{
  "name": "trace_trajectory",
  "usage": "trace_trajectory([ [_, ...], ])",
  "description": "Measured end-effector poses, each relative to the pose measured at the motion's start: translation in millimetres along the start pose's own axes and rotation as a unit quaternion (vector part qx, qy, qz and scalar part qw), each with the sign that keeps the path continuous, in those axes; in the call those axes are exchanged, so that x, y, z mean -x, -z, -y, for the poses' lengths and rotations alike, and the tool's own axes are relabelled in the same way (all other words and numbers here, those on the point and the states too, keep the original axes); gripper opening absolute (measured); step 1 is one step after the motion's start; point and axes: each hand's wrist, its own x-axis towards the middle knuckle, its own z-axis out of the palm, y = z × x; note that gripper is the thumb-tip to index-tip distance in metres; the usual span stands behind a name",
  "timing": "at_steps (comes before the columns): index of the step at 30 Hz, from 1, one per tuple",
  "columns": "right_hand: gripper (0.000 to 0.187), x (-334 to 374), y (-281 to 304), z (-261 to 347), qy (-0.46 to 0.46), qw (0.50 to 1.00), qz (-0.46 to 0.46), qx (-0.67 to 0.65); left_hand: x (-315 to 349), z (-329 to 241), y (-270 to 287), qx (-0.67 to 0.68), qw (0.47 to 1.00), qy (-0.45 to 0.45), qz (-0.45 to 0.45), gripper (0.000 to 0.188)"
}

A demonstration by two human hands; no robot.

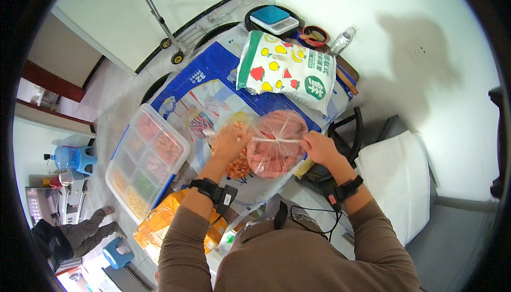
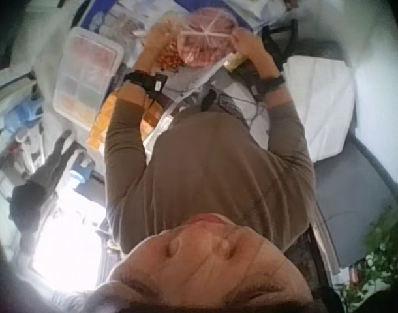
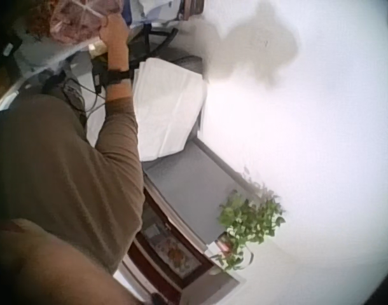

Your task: The person retrieves a plastic bag of food from the refrigerator, places it on a table, and repacks its contents into smaller bags. They then place the repacked items into a cooler box and later transfer a container of dark seeds into a small plastic container.

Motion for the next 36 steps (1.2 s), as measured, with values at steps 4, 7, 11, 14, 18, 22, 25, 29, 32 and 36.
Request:
trace_trajectory([
  [4,0.015,-12,-23,13,0.237,0.957,-0.161,-0.052,-2,15,-1,0.166,0.976,0.074,0.118,0.028],
  [7,0.018,-28,-37,33,0.247,0.968,-0.046,-0.028,-2,10,-1,0.255,0.96,-0.119,0.001,0.028],
  [11,0.025,-39,-40,32,0.027,0.988,0.143,-0.05,9,13,-6,-0.354,0.902,-0.11,-0.221,0.043],
  [14,0.026,-34,-41,21,0.151,0.988,0.035,-0.021,9,26,-9,-0.34,0.937,-0.049,-0.059,0.049],
  [18,0.018,-26,-44,8,0.112,0.988,-0.102,0.016,5,33,4,-0.159,0.986,-0.023,0.036,0.048],
  [22,0.013,-28,-48,-3,-0.053,0.978,-0.057,-0.194,32,12,17,-0.055,0.998,-0.034,-0.002,0.044],
  [25,0.017,-36,-51,-8,-0.135,0.924,0.001,-0.358,52,-8,16,-0.016,0.985,-0.145,-0.095,0.041],
  [29,0.021,-46,-55,-1,-0.19,0.79,-0.007,-0.583,52,-27,10,-0.008,0.968,-0.181,-0.173,0.04],
  [32,0.025,-49,-61,16,-0.218,0.718,0.017,-0.661,37,-39,-6,0.01,0.979,-0.157,-0.133,0.043],
  [36,0.024,-54,-73,36,-0.107,0.791,-0.037,-0.601,17,-48,-51,0.066,0.992,-0.084,-0.07,0.046],
])
